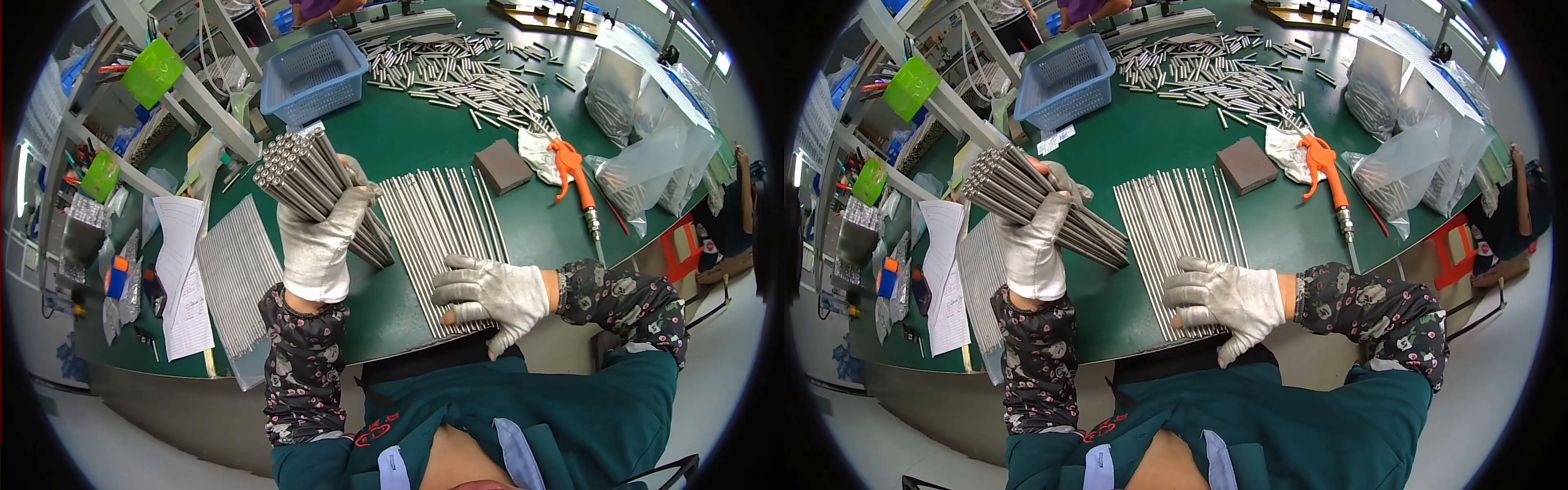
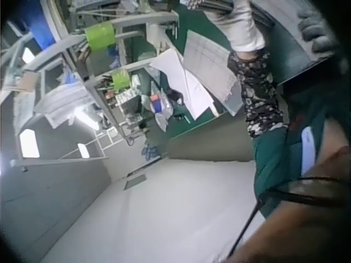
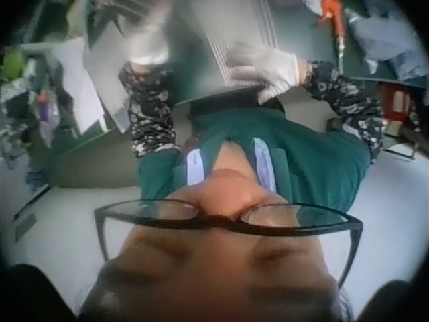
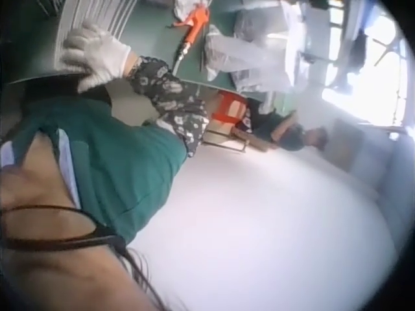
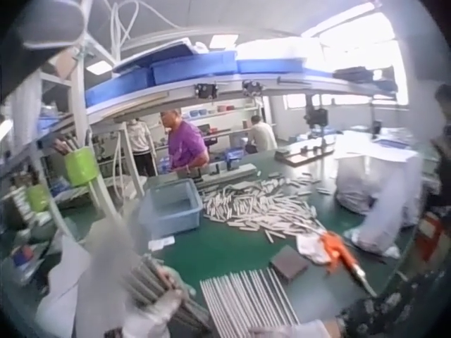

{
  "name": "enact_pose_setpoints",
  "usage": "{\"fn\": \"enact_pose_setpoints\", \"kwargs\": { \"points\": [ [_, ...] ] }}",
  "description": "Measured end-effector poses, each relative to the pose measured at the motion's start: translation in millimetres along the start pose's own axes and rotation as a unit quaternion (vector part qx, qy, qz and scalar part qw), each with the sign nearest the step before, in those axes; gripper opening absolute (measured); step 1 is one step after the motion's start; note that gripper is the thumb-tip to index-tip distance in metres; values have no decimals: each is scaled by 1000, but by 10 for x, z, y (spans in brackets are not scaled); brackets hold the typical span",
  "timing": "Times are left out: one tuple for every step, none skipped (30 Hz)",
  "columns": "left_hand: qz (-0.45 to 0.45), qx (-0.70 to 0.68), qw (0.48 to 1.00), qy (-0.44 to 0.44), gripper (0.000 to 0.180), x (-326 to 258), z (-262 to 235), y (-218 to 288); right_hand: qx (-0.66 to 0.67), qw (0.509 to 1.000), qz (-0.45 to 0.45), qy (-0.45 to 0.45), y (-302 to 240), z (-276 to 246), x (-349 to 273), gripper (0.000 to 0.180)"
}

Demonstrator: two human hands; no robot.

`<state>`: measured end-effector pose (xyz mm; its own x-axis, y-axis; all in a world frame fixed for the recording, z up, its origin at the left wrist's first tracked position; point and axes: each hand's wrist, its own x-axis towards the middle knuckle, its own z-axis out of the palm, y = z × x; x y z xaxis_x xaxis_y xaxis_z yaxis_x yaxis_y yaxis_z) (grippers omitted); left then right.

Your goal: Sorting, aligning, and cleaning metal rods using a compressed air tool in a factory setting.

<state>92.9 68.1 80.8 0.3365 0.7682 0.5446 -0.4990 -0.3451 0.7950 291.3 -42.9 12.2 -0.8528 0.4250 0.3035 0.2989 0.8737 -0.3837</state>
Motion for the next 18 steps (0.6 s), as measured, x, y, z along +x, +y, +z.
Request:
{"fn": "enact_pose_setpoints", "kwargs": {
  "points": [
    [4,0,1000,-3,23,-3,20,38,15,1000,3,15,-9,-5,-10,72],
    [7,16,1000,-8,23,-8,34,71,9,999,-4,34,-46,-40,5,67],
    [11,31,999,-13,22,-8,52,95,5,999,-4,35,-45,-34,-5,67],
    [9,30,999,-15,22,10,46,76,48,997,6,64,0,-7,-2,66],
    [12,23,1000,-14,21,32,43,54,90,991,15,93,30,-3,1,65],
    [16,17,1000,-12,21,60,42,34,96,986,25,135,37,-37,-14,57],
    [17,18,1000,-12,21,81,20,24,96,986,24,134,43,-134,2,57],
    [18,13,1000,-13,21,91,15,1,17,982,98,159,52,-261,-10,52],
    [21,10,1000,-13,22,112,13,-7,-64,967,169,181,73,-385,-19,47],
    [6,30,1000,0,23,123,-1,25,-147,933,257,205,117,-491,-10,47],
    [15,36,999,3,23,115,-8,43,-229,883,339,228,154,-585,1,46],
    [5,47,999,17,23,94,-4,35,-242,847,424,210,184,-657,-1,50],
    [3,56,998,30,24,108,-24,19,-258,802,502,195,246,-742,-1,54],
    [-2,47,999,23,24,118,-21,14,-297,770,535,179,330,-742,-86,61],
    [-8,42,999,18,24,103,-32,6,-333,736,566,165,449,-667,-176,68],
    [-5,19,1000,16,25,99,-46,-81,-356,709,598,114,524,-612,-236,80],
    [-7,-2,1000,15,25,85,-41,-116,-304,706,636,75,533,-596,-252,83],
    [-20,-6,1000,4,25,74,-51,-105,-283,706,647,44,540,-589,-236,83]
  ]
}}
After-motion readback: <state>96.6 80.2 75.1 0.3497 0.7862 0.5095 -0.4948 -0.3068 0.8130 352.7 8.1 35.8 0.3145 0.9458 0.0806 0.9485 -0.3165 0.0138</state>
